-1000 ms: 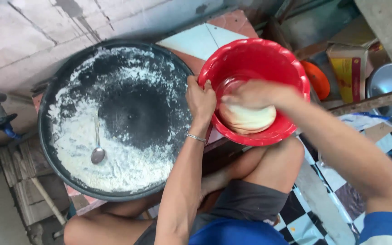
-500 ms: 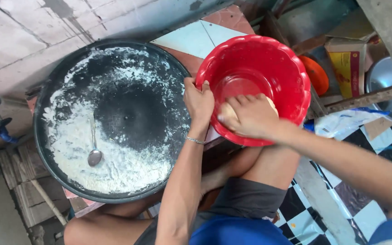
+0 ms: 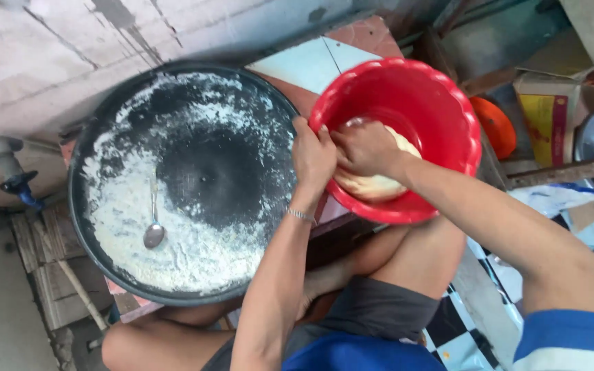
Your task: Kneading dough in a bowl and shaping it into small balls on a tray.
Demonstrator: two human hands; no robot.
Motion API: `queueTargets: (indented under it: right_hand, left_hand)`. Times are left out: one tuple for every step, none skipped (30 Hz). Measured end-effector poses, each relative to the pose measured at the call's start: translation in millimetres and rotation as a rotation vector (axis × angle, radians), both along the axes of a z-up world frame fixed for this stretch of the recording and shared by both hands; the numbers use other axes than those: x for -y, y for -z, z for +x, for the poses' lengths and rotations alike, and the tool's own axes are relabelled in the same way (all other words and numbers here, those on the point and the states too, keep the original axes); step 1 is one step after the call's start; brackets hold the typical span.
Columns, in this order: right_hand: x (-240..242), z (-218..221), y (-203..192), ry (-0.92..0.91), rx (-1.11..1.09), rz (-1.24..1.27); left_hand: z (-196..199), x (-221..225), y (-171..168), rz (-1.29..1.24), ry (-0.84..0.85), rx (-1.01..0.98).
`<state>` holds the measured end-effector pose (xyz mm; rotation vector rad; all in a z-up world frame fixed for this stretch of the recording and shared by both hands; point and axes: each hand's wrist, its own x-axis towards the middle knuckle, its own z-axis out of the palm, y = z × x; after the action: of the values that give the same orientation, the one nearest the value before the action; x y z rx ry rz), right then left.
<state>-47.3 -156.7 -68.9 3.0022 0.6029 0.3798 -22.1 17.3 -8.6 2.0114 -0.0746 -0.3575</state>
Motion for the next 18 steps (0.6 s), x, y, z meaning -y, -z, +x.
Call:
queueTargets:
  right_hand:
    - [-2, -9, -8, -0.002, -0.005, -0.004]
    - [-4, -10, -16, 0.018, -0.118, 0.084]
    - [-6, -11, -24, 0.038, -0.230, 0.173]
    - [-9, -20, -50, 0.036, -0.233, 0.169]
    - [-12, -27, -74, -0.001, -0.331, 0.304]
    - [-17, -38, -95, -0.034, -0.433, 0.448]
    - [-12, -48, -106, -0.029, -0.439, 0.453]
    - [-6, -55, -118, 0.170, -0.556, 0.536]
    - [1, -62, -131, 0.374, -0.670, 0.614]
    - [3, -61, -119, 0.373, -0.671, 0.616]
    - [5, -61, -107, 0.248, -0.499, 0.383]
    - [9, -60, -97, 0.129, -0.317, 0.151]
    - [9, -51, -90, 0.133, -0.309, 0.151]
    - [6, -46, -83, 0.154, -0.493, 0.174]
    - [3, -40, -75, 0.174, -0.676, 0.197]
    - [1, -40, -79, 0.168, -0.671, 0.201]
    - [-3, -40, -82, 0.205, -0.733, 0.179]
    - [-4, -41, -87, 0.246, -0.799, 0.153]
  left_hand:
    - [-3, 1, 7, -0.004, -0.002, -0.005]
    - [1, 2, 14, -0.031, -0.041, 0.011]
    - [7, 3, 20, -0.059, -0.079, 0.027]
    - [7, 4, 19, -0.062, -0.081, 0.024]
    - [9, 6, 18, -0.055, -0.091, 0.040]
    - [8, 5, 20, -0.040, -0.096, 0.050]
    - [5, 3, 15, -0.035, -0.091, 0.043]
    - [4, 2, 9, -0.035, -0.058, 0.058]
    - [4, 2, 2, -0.035, -0.025, 0.074]
    - [3, 6, 8, -0.034, -0.025, 0.073]
    - [2, 10, 13, -0.045, 0.007, 0.069]
    - [3, 16, 18, -0.058, 0.044, 0.072]
    - [5, 16, 14, -0.060, 0.049, 0.079]
    - [3, 14, 11, -0.066, 0.050, 0.081]
    - [2, 12, 8, -0.073, 0.051, 0.083]
    - [2, 11, 10, -0.069, 0.048, 0.089]
    - [2, 10, 13, -0.070, 0.038, 0.081]
    - [1, 11, 15, -0.077, 0.027, 0.069]
